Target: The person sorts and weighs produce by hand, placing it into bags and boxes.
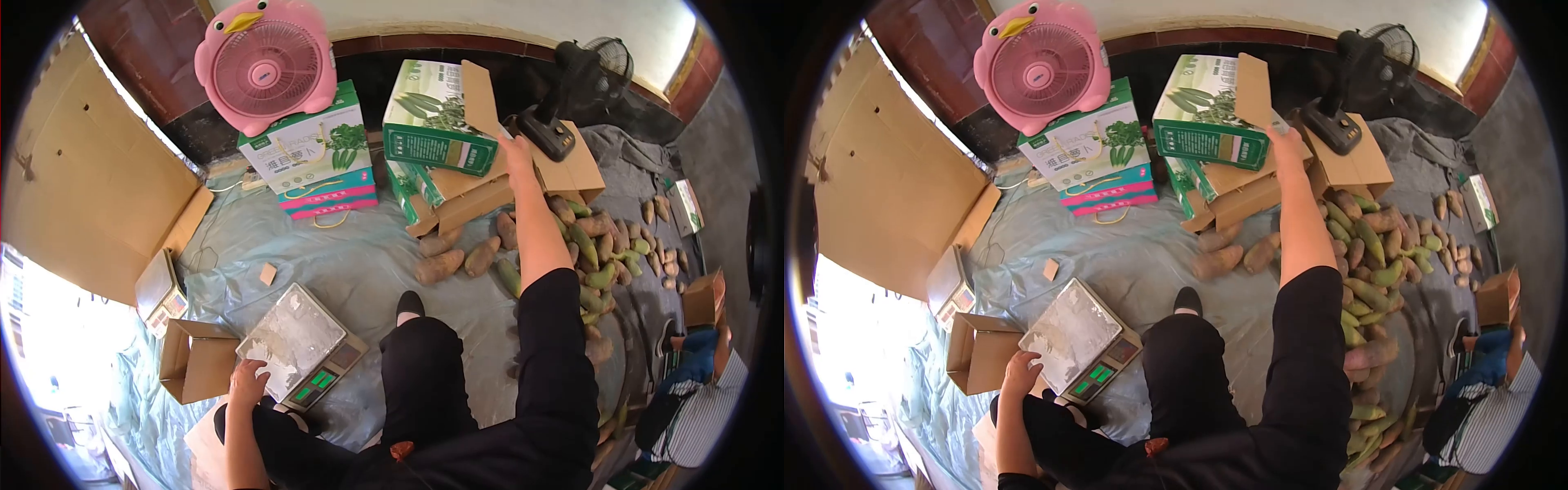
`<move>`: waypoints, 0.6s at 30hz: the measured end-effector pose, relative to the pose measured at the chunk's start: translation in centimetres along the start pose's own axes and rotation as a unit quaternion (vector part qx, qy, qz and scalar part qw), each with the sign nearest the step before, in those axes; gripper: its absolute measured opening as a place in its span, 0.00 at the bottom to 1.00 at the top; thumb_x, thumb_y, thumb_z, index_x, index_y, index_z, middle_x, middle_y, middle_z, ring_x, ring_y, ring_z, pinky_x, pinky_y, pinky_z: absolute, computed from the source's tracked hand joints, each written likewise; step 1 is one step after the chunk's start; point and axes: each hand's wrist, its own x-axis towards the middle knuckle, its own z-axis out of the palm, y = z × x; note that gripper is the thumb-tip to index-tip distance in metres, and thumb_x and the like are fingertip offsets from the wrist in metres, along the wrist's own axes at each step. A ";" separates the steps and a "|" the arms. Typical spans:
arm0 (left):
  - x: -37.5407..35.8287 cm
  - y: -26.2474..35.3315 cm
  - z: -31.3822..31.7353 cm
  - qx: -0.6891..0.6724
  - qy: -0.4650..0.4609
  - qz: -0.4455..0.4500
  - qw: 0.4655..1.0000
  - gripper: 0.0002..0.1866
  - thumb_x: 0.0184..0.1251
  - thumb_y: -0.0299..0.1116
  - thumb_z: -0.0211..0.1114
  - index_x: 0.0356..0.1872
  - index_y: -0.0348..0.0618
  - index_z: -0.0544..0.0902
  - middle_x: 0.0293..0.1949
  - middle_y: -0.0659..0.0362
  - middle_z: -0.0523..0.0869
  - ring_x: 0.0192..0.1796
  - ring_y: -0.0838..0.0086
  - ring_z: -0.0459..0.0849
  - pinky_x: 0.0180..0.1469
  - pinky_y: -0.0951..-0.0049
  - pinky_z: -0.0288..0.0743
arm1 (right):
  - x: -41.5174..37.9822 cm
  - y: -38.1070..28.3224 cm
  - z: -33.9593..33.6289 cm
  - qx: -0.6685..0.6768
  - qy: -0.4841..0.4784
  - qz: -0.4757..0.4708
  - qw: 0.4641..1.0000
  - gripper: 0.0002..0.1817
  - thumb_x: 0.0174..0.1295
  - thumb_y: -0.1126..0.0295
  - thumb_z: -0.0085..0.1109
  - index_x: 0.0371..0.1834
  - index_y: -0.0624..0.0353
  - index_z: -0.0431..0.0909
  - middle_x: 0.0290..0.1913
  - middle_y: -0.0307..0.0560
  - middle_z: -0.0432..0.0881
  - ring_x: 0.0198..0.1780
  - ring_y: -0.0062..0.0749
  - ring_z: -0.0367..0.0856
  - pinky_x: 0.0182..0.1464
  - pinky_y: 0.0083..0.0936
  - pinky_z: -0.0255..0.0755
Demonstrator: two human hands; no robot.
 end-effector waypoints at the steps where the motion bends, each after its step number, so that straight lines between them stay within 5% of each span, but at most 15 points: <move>1: -0.1 -0.2 0.0 -0.002 0.003 -0.005 1.000 0.13 0.50 0.32 0.67 0.39 0.44 0.84 0.43 0.51 0.82 0.50 0.55 0.79 0.53 0.60 0.71 | 0.9 0.6 0.6 -0.007 0.026 0.001 1.000 0.35 0.56 0.58 0.62 0.62 0.69 0.64 0.58 0.57 0.72 0.62 0.42 0.68 0.60 0.34 0.60; 5: -0.4 0.0 -0.1 0.025 0.005 -0.018 1.000 0.13 0.49 0.31 0.68 0.38 0.41 0.84 0.39 0.51 0.82 0.46 0.56 0.80 0.51 0.62 0.73 | 2.7 1.7 1.8 0.024 -0.007 0.080 0.996 0.45 0.53 0.45 0.62 0.70 0.55 0.55 0.67 0.46 0.63 0.61 0.38 0.62 0.62 0.49 0.50; 8: -0.5 -0.4 0.0 0.020 -0.012 -0.037 0.999 0.13 0.49 0.32 0.67 0.39 0.42 0.84 0.39 0.50 0.82 0.46 0.55 0.80 0.50 0.61 0.73 | 4.7 3.7 2.7 0.018 -0.027 0.124 0.992 0.37 0.53 0.44 0.62 0.61 0.55 0.67 0.58 0.47 0.70 0.56 0.37 0.67 0.60 0.49 0.52; 10: -0.6 -0.7 0.0 0.013 -0.021 -0.041 0.999 0.14 0.49 0.33 0.67 0.39 0.43 0.84 0.40 0.50 0.83 0.47 0.55 0.80 0.50 0.60 0.73 | 3.3 3.7 3.2 0.007 -0.109 0.143 0.984 0.24 0.54 0.47 0.62 0.45 0.53 0.75 0.40 0.43 0.77 0.43 0.33 0.75 0.53 0.43 0.63; 11: -0.7 -0.7 0.0 0.015 -0.022 -0.042 0.999 0.14 0.49 0.32 0.67 0.39 0.42 0.84 0.40 0.50 0.83 0.46 0.55 0.81 0.50 0.60 0.73 | 2.4 3.9 3.6 0.006 -0.111 0.143 0.983 0.24 0.54 0.47 0.62 0.45 0.53 0.75 0.40 0.43 0.77 0.43 0.33 0.75 0.53 0.43 0.63; 13: -0.8 -0.6 0.0 0.016 -0.022 -0.045 0.999 0.14 0.50 0.32 0.66 0.39 0.42 0.84 0.39 0.49 0.83 0.46 0.55 0.81 0.50 0.60 0.73 | 0.5 4.3 4.1 0.078 -0.165 0.145 0.973 0.13 0.58 0.55 0.60 0.34 0.51 0.76 0.28 0.37 0.78 0.29 0.27 0.76 0.37 0.31 0.70; 18: -1.3 0.2 -0.8 0.007 -0.038 -0.041 0.998 0.13 0.53 0.31 0.65 0.41 0.41 0.83 0.38 0.50 0.84 0.44 0.56 0.82 0.49 0.62 0.73 | -2.5 6.5 4.7 0.200 -0.165 0.154 0.953 0.09 0.59 0.58 0.59 0.34 0.50 0.76 0.28 0.37 0.79 0.29 0.26 0.77 0.34 0.28 0.71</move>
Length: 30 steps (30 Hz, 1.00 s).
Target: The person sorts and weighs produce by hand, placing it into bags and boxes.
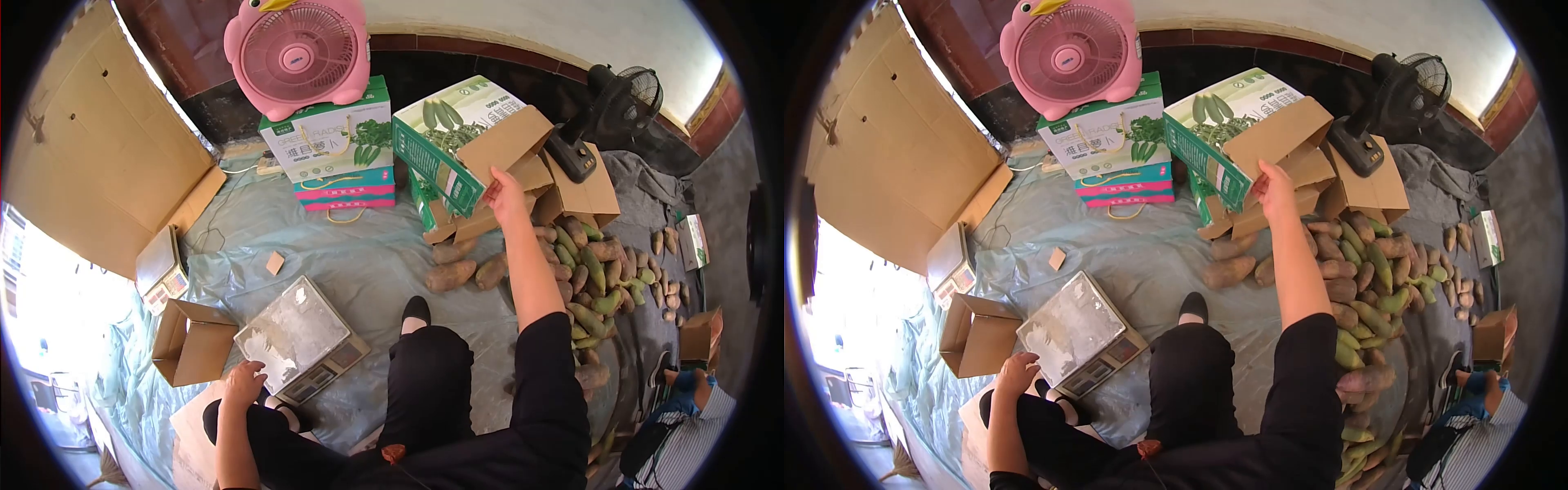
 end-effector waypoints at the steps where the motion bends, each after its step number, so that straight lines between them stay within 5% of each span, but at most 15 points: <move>1: -0.1 -0.1 0.0 0.000 -0.001 0.001 1.000 0.13 0.53 0.31 0.65 0.41 0.41 0.83 0.38 0.50 0.84 0.44 0.56 0.82 0.49 0.62 0.73 | -0.8 0.4 -0.2 0.045 -0.001 0.008 0.999 0.09 0.59 0.59 0.59 0.34 0.50 0.76 0.29 0.38 0.80 0.29 0.26 0.77 0.33 0.28 0.72; 4: -0.5 -0.6 0.0 -0.009 -0.001 -0.006 1.000 0.14 0.50 0.31 0.66 0.40 0.42 0.84 0.38 0.49 0.83 0.44 0.55 0.82 0.48 0.61 0.74 | -5.1 0.4 -0.9 0.086 -0.076 0.021 0.993 0.11 0.59 0.61 0.58 0.42 0.53 0.77 0.37 0.39 0.83 0.34 0.25 0.80 0.35 0.29 0.74; 10: -1.2 -1.7 0.1 -0.015 -0.002 -0.005 1.000 0.14 0.51 0.32 0.67 0.41 0.43 0.83 0.37 0.50 0.84 0.43 0.56 0.82 0.46 0.61 0.75 | -10.8 1.1 -1.6 0.115 -0.028 0.080 0.990 0.21 0.61 0.63 0.59 0.56 0.57 0.71 0.50 0.43 0.80 0.48 0.32 0.80 0.45 0.33 0.76; 18: -3.4 -2.4 -0.7 -0.029 0.024 0.001 0.999 0.13 0.53 0.32 0.65 0.42 0.44 0.83 0.35 0.51 0.84 0.41 0.57 0.83 0.46 0.61 0.75 | -16.0 -1.1 4.7 -0.050 -0.003 0.037 0.998 0.21 0.58 0.65 0.63 0.54 0.60 0.74 0.48 0.44 0.80 0.48 0.32 0.79 0.49 0.30 0.73; 21: -4.0 -3.0 -1.0 -0.040 0.032 0.010 0.999 0.13 0.54 0.31 0.64 0.42 0.42 0.83 0.35 0.51 0.84 0.41 0.56 0.83 0.45 0.61 0.75 | -18.7 -0.8 6.8 -0.191 -0.087 -0.044 0.977 0.19 0.57 0.67 0.62 0.50 0.62 0.77 0.44 0.45 0.82 0.44 0.29 0.80 0.46 0.28 0.72; 27: -5.1 -3.9 -1.4 -0.076 0.047 0.030 0.996 0.13 0.54 0.30 0.64 0.42 0.39 0.82 0.34 0.49 0.84 0.39 0.56 0.83 0.44 0.61 0.75 | -22.6 0.6 12.1 -0.419 -0.261 -0.054 0.868 0.16 0.55 0.65 0.60 0.42 0.67 0.80 0.37 0.48 0.84 0.39 0.30 0.81 0.43 0.27 0.73; 29: -5.4 -4.1 -1.4 -0.088 0.054 0.034 0.994 0.13 0.54 0.29 0.64 0.42 0.39 0.82 0.33 0.49 0.84 0.39 0.56 0.83 0.44 0.61 0.74 | -23.3 1.7 14.6 -0.597 -0.301 -0.119 0.734 0.16 0.54 0.63 0.59 0.41 0.64 0.81 0.36 0.53 0.84 0.39 0.39 0.82 0.44 0.32 0.73; 30: -5.6 -4.1 -1.5 -0.093 0.063 0.034 0.993 0.13 0.54 0.29 0.63 0.42 0.38 0.82 0.33 0.50 0.84 0.39 0.56 0.83 0.43 0.62 0.74 | -23.8 2.7 15.7 -0.597 -0.306 -0.112 0.733 0.16 0.54 0.63 0.59 0.41 0.64 0.81 0.36 0.53 0.84 0.39 0.39 0.82 0.44 0.32 0.73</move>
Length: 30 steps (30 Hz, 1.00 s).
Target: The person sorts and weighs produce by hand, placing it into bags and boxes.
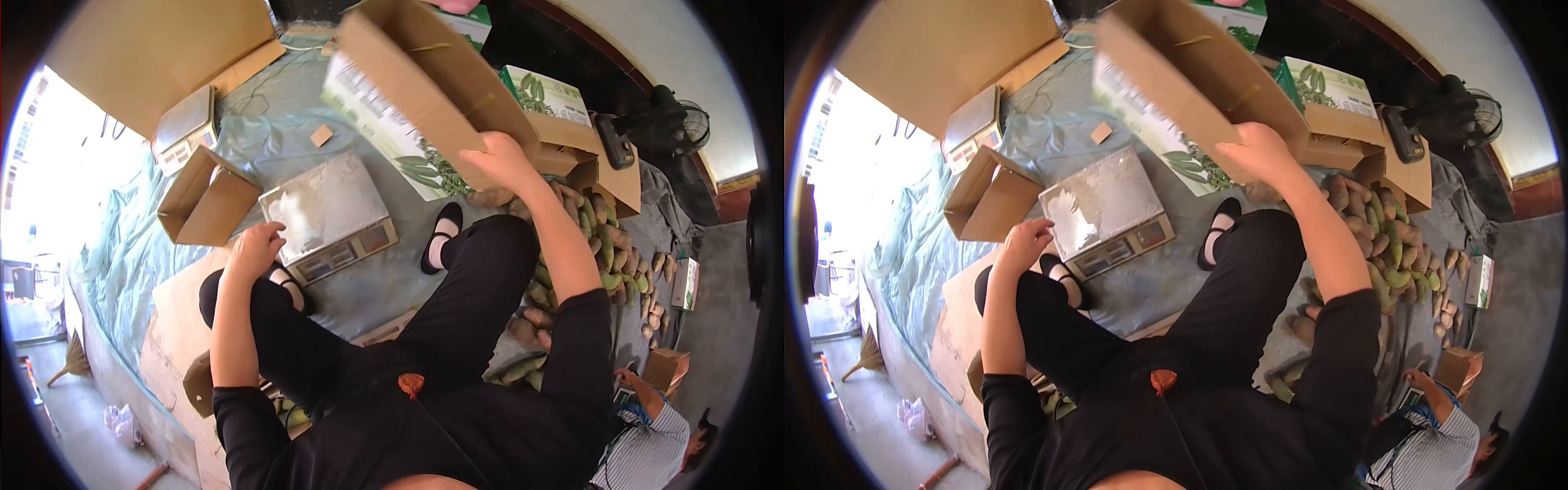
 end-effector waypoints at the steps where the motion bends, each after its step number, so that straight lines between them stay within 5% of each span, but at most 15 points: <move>1: -0.2 0.1 -0.2 -0.006 0.012 0.002 1.000 0.13 0.55 0.29 0.63 0.42 0.38 0.82 0.33 0.50 0.84 0.38 0.57 0.82 0.43 0.62 0.74 | 0.5 -1.0 1.1 -0.099 -0.010 -0.074 0.992 0.16 0.54 0.62 0.58 0.41 0.61 0.81 0.37 0.54 0.83 0.40 0.43 0.81 0.45 0.35 0.73; 4: -0.9 0.6 -0.6 -0.018 0.009 -0.010 1.000 0.13 0.55 0.29 0.64 0.42 0.38 0.82 0.33 0.50 0.84 0.38 0.58 0.82 0.43 0.63 0.74 | 2.2 -3.3 5.1 -0.280 -0.040 -0.234 0.930 0.13 0.54 0.62 0.58 0.39 0.56 0.82 0.38 0.48 0.82 0.45 0.45 0.79 0.46 0.40 0.73; 9: -1.3 0.5 -0.6 -0.005 -0.034 -0.012 0.999 0.15 0.55 0.28 0.63 0.46 0.38 0.81 0.34 0.52 0.85 0.38 0.63 0.83 0.45 0.67 0.75 | 4.1 -6.1 12.0 -0.340 -0.119 -0.326 0.874 0.09 0.54 0.60 0.61 0.35 0.49 0.83 0.37 0.39 0.83 0.47 0.38 0.77 0.44 0.37 0.74; 15: -1.5 1.2 -0.7 -0.027 -0.099 0.005 0.995 0.15 0.54 0.31 0.65 0.45 0.41 0.82 0.36 0.51 0.84 0.39 0.63 0.82 0.44 0.65 0.75 | 5.4 -5.2 16.6 -0.355 -0.102 -0.292 0.882 0.07 0.51 0.60 0.63 0.30 0.48 0.83 0.32 0.37 0.82 0.45 0.38 0.77 0.42 0.34 0.73; 17: -1.3 1.7 -0.9 -0.069 -0.050 0.036 0.996 0.15 0.54 0.26 0.64 0.45 0.40 0.82 0.33 0.54 0.83 0.35 0.70 0.82 0.41 0.72 0.75 | 5.3 -5.0 16.7 -0.352 -0.086 -0.276 0.890 0.06 0.51 0.61 0.63 0.30 0.48 0.83 0.30 0.38 0.82 0.45 0.38 0.77 0.42 0.35 0.73; 21: -0.8 3.6 -1.7 -0.084 0.095 0.063 0.990 0.14 0.53 0.25 0.64 0.43 0.41 0.82 0.31 0.56 0.79 0.35 0.66 0.80 0.38 0.69 0.74 | 5.0 -4.6 15.8 -0.327 -0.056 -0.274 0.903 0.07 0.49 0.63 0.64 0.32 0.48 0.83 0.34 0.40 0.82 0.48 0.39 0.77 0.46 0.37 0.73; 24: -0.3 2.7 -0.9 -0.035 0.130 0.083 0.987 0.18 0.52 0.25 0.64 0.48 0.40 0.80 0.42 0.52 0.80 0.46 0.60 0.79 0.49 0.66 0.72 | 4.6 -5.1 13.2 -0.244 -0.001 -0.300 0.922 0.11 0.48 0.62 0.64 0.36 0.46 0.83 0.38 0.41 0.82 0.48 0.40 0.78 0.47 0.39 0.74; 30: 0.6 1.2 -0.1 0.012 0.070 0.080 0.994 0.21 0.52 0.25 0.63 0.51 0.39 0.78 0.49 0.51 0.78 0.54 0.59 0.77 0.56 0.66 0.70 | 2.7 -3.5 4.3 -0.105 0.015 -0.177 0.978 0.13 0.53 0.65 0.60 0.43 0.51 0.81 0.39 0.46 0.82 0.45 0.41 0.79 0.46 0.37 0.73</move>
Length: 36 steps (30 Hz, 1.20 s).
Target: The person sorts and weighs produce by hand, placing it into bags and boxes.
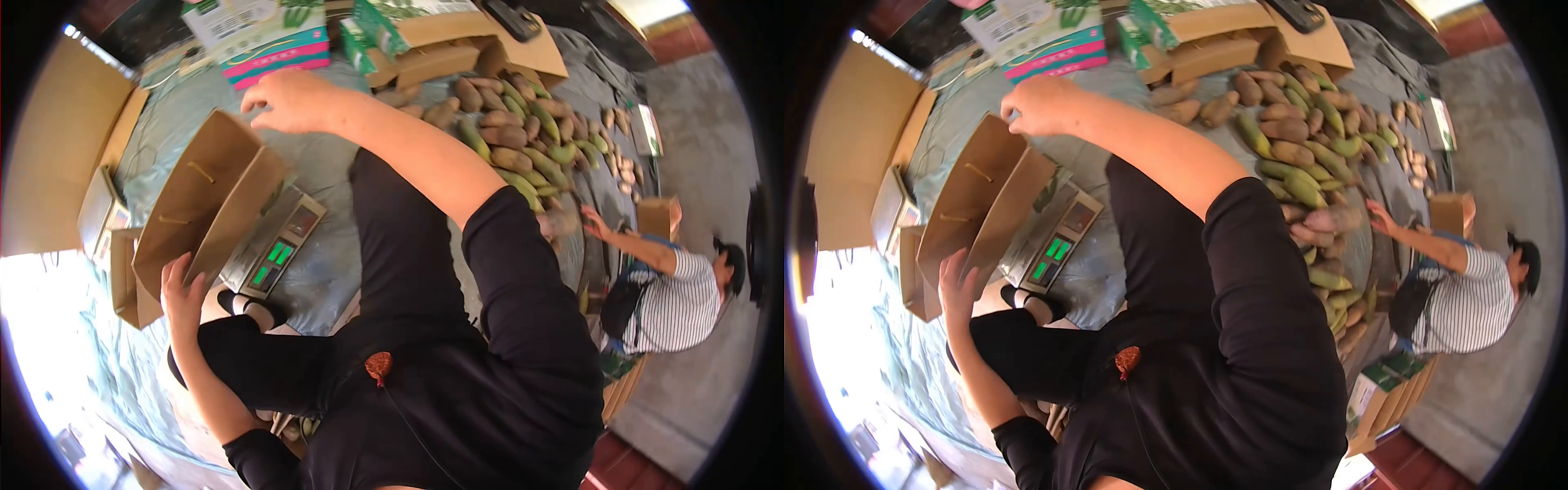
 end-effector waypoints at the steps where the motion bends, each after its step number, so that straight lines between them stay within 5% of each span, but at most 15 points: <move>1: 0.1 0.3 0.1 0.018 -0.005 -0.005 1.000 0.21 0.52 0.25 0.62 0.51 0.39 0.78 0.49 0.51 0.78 0.54 0.59 0.77 0.57 0.66 0.70 | -0.7 1.7 -0.4 0.046 0.054 0.000 0.997 0.14 0.53 0.65 0.60 0.43 0.53 0.81 0.39 0.46 0.83 0.43 0.40 0.80 0.44 0.34 0.73; 4: 0.3 0.4 0.3 0.044 -0.023 -0.009 0.999 0.21 0.53 0.26 0.62 0.52 0.40 0.78 0.50 0.52 0.78 0.54 0.60 0.77 0.57 0.66 0.69 | -5.0 4.9 -1.7 0.130 0.121 0.073 0.981 0.15 0.54 0.64 0.61 0.44 0.58 0.81 0.40 0.47 0.83 0.41 0.35 0.81 0.43 0.27 0.73; 8: 0.9 0.4 0.7 0.078 -0.052 -0.041 0.995 0.22 0.53 0.28 0.63 0.54 0.42 0.77 0.52 0.52 0.78 0.55 0.60 0.77 0.57 0.65 0.69 | -13.0 12.4 3.4 0.181 0.236 0.181 0.937 0.11 0.52 0.64 0.60 0.37 0.55 0.81 0.33 0.48 0.83 0.37 0.43 0.82 0.38 0.34 0.73; 17: 1.7 -0.9 2.2 0.105 -0.089 -0.058 0.989 0.23 0.54 0.28 0.64 0.55 0.42 0.76 0.51 0.49 0.78 0.55 0.56 0.77 0.57 0.64 0.69 | -38.4 16.6 24.1 0.068 -0.147 0.473 0.866 0.12 0.54 0.66 0.52 0.36 0.58 0.81 0.35 0.58 0.82 0.41 0.51 0.81 0.45 0.41 0.74; 26: 2.0 -1.4 3.2 0.105 -0.096 -0.078 0.987 0.29 0.56 0.28 0.63 0.62 0.45 0.69 0.57 0.47 0.77 0.58 0.55 0.76 0.59 0.62 0.68 | -48.1 14.8 30.6 0.146 -0.190 0.506 0.829 0.10 0.50 0.66 0.53 0.24 0.60 0.81 0.31 0.60 0.81 0.33 0.55 0.80 0.38 0.41 0.75; 28: 2.1 -1.5 3.3 0.113 -0.100 -0.073 0.986 0.29 0.56 0.27 0.62 0.63 0.45 0.69 0.56 0.46 0.77 0.57 0.55 0.76 0.59 0.63 0.68 | -50.8 18.0 34.7 -0.028 -0.196 0.350 0.916 0.09 0.51 0.67 0.55 0.25 0.60 0.81 0.27 0.53 0.83 0.27 0.46 0.81 0.33 0.39 0.75; 29: 2.1 -1.5 3.4 0.118 -0.102 -0.069 0.985 0.29 0.56 0.27 0.62 0.63 0.45 0.68 0.56 0.46 0.77 0.57 0.55 0.76 0.59 0.63 0.69 | -50.4 18.2 33.7 -0.025 -0.195 0.351 0.915 0.09 0.51 0.67 0.55 0.25 0.60 0.81 0.27 0.53 0.83 0.27 0.46 0.81 0.33 0.39 0.75; 31: 2.1 -1.2 3.4 0.119 -0.110 -0.078 0.984 0.29 0.57 0.26 0.61 0.63 0.44 0.68 0.55 0.45 0.78 0.56 0.54 0.77 0.58 0.63 0.69 | -48.6 18.0 29.3 0.182 -0.079 0.618 0.761 0.07 0.52 0.68 0.57 0.28 0.58 0.81 0.23 0.44 0.81 0.25 0.35 0.81 0.28 0.37 0.74; 32: 2.1 -1.1 3.4 0.119 -0.117 -0.089 0.982 0.29 0.57 0.26 0.60 0.63 0.44 0.68 0.54 0.45 0.78 0.55 0.53 0.78 0.57 0.63 0.70 | -48.6 18.2 28.3 0.185 -0.081 0.618 0.760 0.07 0.52 0.68 0.57 0.28 0.58 0.81 0.23 0.44 0.81 0.25 0.35 0.81 0.28 0.37 0.74; 34: 2.2 -2.0 3.6 0.132 -0.115 -0.078 0.981 0.28 0.57 0.26 0.60 0.62 0.43 0.69 0.52 0.44 0.79 0.53 0.53 0.79 0.56 0.62 0.71 | -49.4 18.5 26.3 0.281 0.106 0.707 0.640 0.06 0.54 0.68 0.58 0.33 0.55 0.80 0.25 0.39 0.78 0.27 0.30 0.79 0.27 0.37 0.72; 36: 2.1 -2.5 3.5 0.145 -0.111 -0.068 0.981 0.26 0.58 0.26 0.59 0.61 0.42 0.69 0.50 0.44 0.80 0.52 0.52 0.80 0.54 0.62 0.71 | -50.0 19.1 24.6 0.349 0.185 0.768 0.504 0.10 0.54 0.68 0.59 0.40 0.53 0.79 0.32 0.39 0.79 0.31 0.32 0.79 0.31 0.39 0.73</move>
